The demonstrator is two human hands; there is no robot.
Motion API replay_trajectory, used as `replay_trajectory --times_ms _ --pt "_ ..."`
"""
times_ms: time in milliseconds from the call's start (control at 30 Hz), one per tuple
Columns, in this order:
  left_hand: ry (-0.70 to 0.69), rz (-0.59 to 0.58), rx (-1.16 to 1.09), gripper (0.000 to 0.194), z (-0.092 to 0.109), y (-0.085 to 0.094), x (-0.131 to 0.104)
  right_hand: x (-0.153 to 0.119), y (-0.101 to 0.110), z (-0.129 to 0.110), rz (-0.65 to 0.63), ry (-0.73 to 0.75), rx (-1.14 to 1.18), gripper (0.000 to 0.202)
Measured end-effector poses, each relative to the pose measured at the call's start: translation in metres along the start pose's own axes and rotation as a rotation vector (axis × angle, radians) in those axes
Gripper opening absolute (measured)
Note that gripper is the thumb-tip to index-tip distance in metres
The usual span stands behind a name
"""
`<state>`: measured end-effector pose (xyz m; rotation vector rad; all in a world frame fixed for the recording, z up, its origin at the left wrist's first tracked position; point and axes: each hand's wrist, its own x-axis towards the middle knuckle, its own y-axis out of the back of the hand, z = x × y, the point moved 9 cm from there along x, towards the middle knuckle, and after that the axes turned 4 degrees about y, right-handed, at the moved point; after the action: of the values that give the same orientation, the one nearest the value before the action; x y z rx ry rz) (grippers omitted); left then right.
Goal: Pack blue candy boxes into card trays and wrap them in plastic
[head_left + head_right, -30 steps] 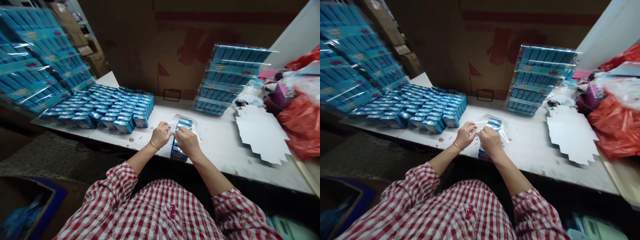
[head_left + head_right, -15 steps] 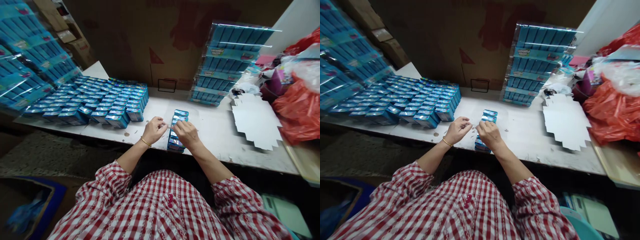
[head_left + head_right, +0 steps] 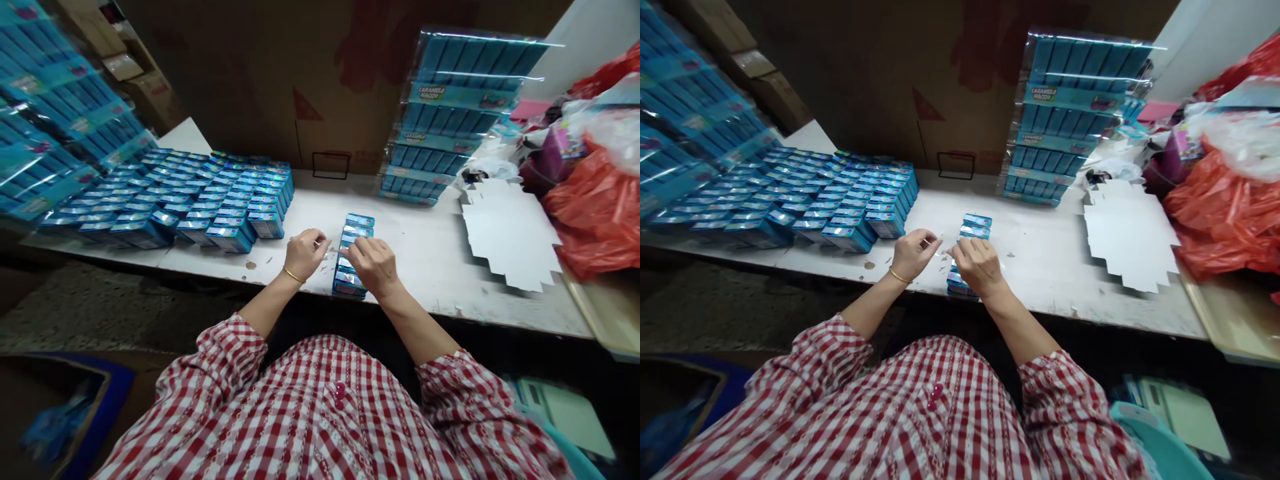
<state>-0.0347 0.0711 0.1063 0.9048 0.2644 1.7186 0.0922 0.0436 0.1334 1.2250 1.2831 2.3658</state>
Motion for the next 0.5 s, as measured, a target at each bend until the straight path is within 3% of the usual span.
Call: replay_trajectory --times_ms 133,233,300,367,500 --pt "0.173 0.107 -0.347 0.013 -0.023 0.003 0.005 -0.032 -0.026 0.049 -0.251 -0.383 -0.04 0.027" --pt "0.435 0.137 -0.673 0.023 -0.051 -0.014 0.009 -0.055 -0.05 0.085 -0.38 -0.644 0.055 0.03" --pt "0.687 0.12 -0.869 0.033 -0.071 -0.036 0.009 -0.058 -0.061 0.101 -0.342 -0.773 0.164 0.032" --pt "0.901 0.081 -1.044 0.025 -0.082 -0.06 0.008 -0.053 -0.07 0.113 -0.228 -0.874 0.297 0.038" --pt "1.045 0.034 -1.204 0.003 -0.087 -0.087 0.022 -0.053 -0.111 0.131 -0.008 -1.191 0.772 0.049"
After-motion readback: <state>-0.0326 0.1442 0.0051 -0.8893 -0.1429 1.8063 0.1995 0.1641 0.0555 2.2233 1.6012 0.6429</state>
